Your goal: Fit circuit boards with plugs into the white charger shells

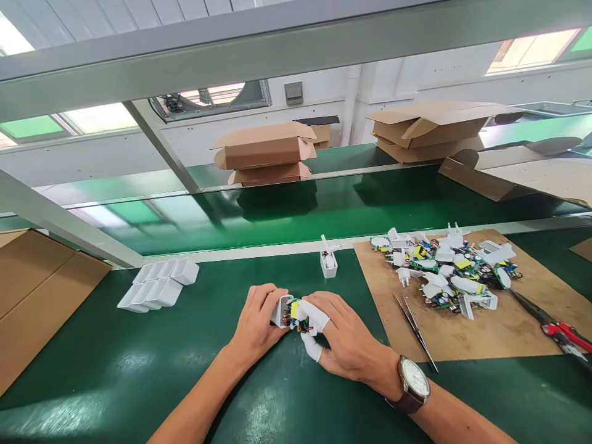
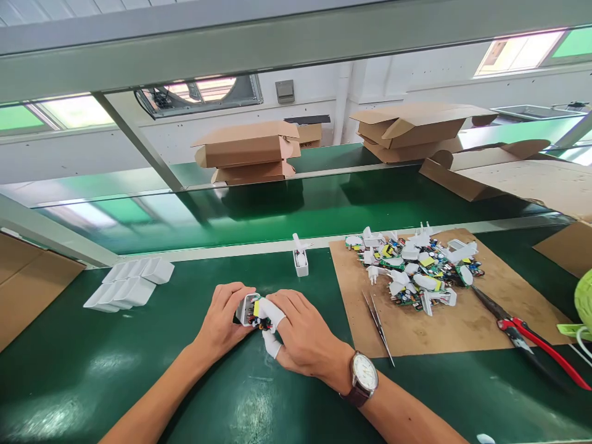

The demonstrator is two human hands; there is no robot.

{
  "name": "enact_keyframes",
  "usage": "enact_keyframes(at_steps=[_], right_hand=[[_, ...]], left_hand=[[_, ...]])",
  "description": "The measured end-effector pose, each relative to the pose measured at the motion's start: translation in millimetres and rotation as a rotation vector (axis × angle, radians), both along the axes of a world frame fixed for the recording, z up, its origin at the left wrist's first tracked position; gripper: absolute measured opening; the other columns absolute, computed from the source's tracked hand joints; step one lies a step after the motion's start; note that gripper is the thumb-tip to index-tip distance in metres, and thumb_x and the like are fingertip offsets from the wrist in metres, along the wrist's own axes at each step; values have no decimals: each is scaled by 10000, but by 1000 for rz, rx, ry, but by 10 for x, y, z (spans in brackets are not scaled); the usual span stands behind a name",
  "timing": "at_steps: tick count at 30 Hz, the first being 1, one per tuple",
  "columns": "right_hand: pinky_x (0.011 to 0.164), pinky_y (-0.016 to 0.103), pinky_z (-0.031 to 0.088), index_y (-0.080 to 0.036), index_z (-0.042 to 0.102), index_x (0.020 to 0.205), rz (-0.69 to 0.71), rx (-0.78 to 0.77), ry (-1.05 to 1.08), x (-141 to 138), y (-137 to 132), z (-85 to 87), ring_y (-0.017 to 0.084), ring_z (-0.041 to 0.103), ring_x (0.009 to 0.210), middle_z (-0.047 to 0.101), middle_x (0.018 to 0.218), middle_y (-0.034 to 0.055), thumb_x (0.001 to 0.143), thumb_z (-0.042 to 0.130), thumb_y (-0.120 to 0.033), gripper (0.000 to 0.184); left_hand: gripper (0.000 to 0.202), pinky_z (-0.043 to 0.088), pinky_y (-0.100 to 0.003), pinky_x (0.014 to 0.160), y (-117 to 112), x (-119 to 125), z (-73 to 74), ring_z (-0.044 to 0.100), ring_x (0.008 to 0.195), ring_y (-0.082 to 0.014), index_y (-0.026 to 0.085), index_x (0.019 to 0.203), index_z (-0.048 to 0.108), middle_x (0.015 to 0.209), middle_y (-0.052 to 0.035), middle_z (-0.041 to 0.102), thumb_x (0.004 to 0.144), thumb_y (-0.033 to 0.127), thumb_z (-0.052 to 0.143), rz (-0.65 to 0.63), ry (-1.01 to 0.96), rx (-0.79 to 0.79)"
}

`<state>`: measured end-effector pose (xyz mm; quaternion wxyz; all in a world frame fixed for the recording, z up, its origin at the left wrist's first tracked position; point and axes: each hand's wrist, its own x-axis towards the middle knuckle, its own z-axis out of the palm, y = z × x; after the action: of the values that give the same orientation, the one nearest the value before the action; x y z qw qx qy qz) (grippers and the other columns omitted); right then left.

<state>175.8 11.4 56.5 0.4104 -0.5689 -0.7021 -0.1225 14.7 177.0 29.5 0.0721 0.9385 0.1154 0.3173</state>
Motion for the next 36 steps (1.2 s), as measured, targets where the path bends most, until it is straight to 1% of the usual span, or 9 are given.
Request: enact_keyframes(at_steps=[5,11,13,15,18,24,28,32,36], right_hand=[[879,513,610,-140,461,1405,4,-24,-4,2,1,3,306,649,1084,680,1191,183,853,540,-39,567],[876,524,609,-160,445,1413,-6,-44,-17,-2,4,10,311,657,1079,676,1185,175,871,522,-48,559],[877,519,610,-147,446,1404,-2,-45,-13,-2,5,13,312,652,1083,676,1182,180,871,524,-47,547],[876,511,611,-129,449,1389,0,-43,-11,0,6,15,312,647,1081,676,1178,187,870,529,-47,532],[863,508,615,-132,446,1389,-1,-48,-20,3,9,14,309,650,1070,676,1180,189,874,530,-53,528],[881,521,609,-136,436,1403,-19,-61,-25,7,7,-10,314,648,1098,672,1195,185,847,525,-35,572],[887,512,606,-118,463,1380,-17,-60,-34,13,-1,-8,318,644,1115,674,1195,200,862,530,-51,527],[894,516,601,-123,479,1383,-16,-72,-25,14,-12,-3,319,639,1141,677,1214,200,870,525,-60,519],[898,508,603,-93,498,1354,-20,-66,-58,5,-22,15,322,635,1133,677,1206,212,857,531,-48,500]], left_hand=[[415,517,-400,872,-18,1,12,608,979,-263,237,1289,544,1119,-109,616,905,304,687,-4,24,30],[443,515,-393,870,-12,-10,21,589,980,-262,229,1333,529,1127,-118,599,927,320,682,-23,38,66],[443,514,-391,875,-19,-6,33,585,976,-260,225,1337,530,1126,-116,596,931,316,680,-31,33,66],[445,513,-386,870,-30,3,46,579,965,-257,223,1339,529,1121,-114,594,931,314,681,-41,27,67],[454,513,-373,851,-43,16,59,566,952,-252,215,1341,523,1117,-116,593,930,313,687,-53,16,78],[449,512,-374,868,-37,6,48,569,970,-256,211,1337,542,1115,-120,592,927,313,693,-44,23,72],[456,508,-387,885,-32,-3,47,574,974,-259,201,1334,554,1114,-124,602,924,339,698,-43,35,61],[456,512,-384,856,-44,12,72,567,951,-251,191,1327,550,1096,-124,602,931,368,690,-39,15,95],[425,513,-359,823,-58,31,109,547,924,-242,167,1298,553,1076,-127,593,925,311,696,-56,-18,136]])
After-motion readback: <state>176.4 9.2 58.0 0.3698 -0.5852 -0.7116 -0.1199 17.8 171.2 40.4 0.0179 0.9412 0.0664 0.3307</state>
